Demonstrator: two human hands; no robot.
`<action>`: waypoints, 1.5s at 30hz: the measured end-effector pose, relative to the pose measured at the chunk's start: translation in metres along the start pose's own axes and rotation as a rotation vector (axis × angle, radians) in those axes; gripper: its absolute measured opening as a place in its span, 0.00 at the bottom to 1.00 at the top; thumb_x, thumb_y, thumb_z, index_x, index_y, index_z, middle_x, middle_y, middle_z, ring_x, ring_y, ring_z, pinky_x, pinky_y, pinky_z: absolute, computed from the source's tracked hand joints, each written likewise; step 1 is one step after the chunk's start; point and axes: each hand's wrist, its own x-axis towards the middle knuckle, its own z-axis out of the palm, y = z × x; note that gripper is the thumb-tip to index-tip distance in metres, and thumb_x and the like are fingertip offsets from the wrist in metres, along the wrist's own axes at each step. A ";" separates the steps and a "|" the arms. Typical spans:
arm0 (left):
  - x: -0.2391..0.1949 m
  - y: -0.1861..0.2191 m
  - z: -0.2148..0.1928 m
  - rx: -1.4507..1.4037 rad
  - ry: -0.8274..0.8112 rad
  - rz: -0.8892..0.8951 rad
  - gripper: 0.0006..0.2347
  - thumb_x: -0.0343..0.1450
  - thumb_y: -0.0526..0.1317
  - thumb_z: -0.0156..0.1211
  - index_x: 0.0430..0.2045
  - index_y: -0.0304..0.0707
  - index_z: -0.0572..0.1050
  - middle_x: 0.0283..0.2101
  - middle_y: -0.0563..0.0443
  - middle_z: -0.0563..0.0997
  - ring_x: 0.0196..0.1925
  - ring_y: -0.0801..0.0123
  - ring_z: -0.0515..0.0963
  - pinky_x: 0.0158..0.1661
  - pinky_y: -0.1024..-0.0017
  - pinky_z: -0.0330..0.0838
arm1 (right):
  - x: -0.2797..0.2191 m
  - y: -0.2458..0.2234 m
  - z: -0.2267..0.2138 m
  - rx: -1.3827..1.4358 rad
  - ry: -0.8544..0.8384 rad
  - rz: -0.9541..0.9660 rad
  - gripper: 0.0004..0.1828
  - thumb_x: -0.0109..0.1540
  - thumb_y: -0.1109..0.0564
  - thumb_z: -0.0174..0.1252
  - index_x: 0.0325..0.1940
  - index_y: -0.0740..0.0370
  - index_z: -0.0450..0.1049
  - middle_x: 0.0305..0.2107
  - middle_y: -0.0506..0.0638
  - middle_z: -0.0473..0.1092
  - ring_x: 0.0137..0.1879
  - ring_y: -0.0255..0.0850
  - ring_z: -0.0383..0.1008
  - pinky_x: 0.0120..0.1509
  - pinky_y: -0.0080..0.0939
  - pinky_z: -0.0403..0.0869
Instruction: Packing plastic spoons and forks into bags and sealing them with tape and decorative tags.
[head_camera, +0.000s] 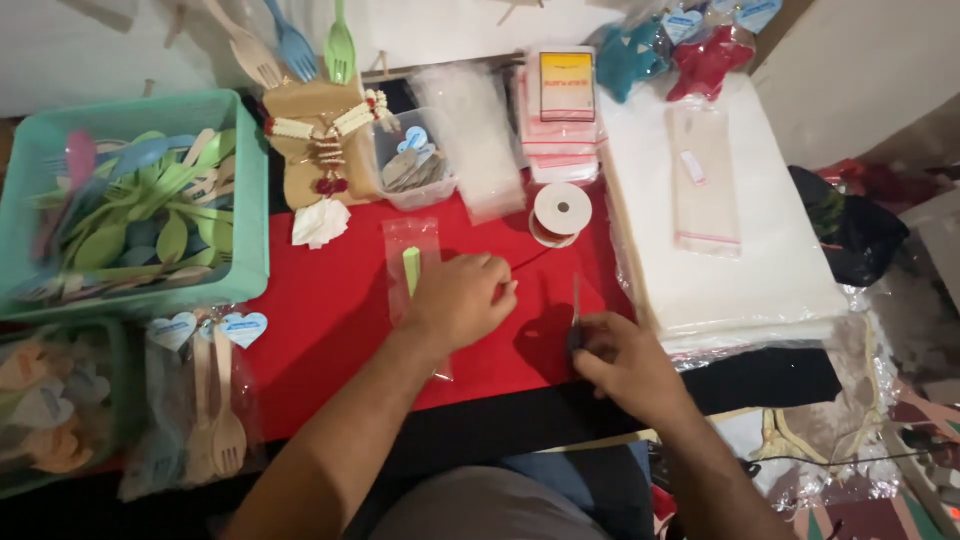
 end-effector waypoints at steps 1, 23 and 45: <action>-0.005 -0.005 -0.004 -0.043 0.025 0.005 0.07 0.67 0.44 0.63 0.29 0.41 0.77 0.33 0.47 0.83 0.35 0.53 0.82 0.34 0.54 0.75 | 0.001 0.003 0.004 0.209 -0.096 0.039 0.25 0.58 0.57 0.62 0.60 0.62 0.71 0.33 0.56 0.78 0.32 0.42 0.77 0.31 0.41 0.76; -0.038 -0.059 -0.043 -0.255 0.249 -0.086 0.07 0.73 0.44 0.63 0.33 0.42 0.78 0.35 0.50 0.83 0.38 0.57 0.83 0.35 0.61 0.76 | 0.020 -0.077 0.061 0.568 -0.331 0.201 0.26 0.65 0.43 0.52 0.61 0.61 0.69 0.24 0.51 0.70 0.15 0.33 0.58 0.17 0.32 0.54; -0.040 -0.059 -0.038 -0.170 0.239 -0.041 0.09 0.69 0.45 0.67 0.33 0.42 0.78 0.36 0.51 0.80 0.42 0.58 0.79 0.39 0.60 0.74 | 0.041 -0.071 0.066 0.646 -0.338 0.060 0.21 0.67 0.44 0.53 0.57 0.60 0.70 0.25 0.52 0.71 0.17 0.31 0.59 0.20 0.31 0.57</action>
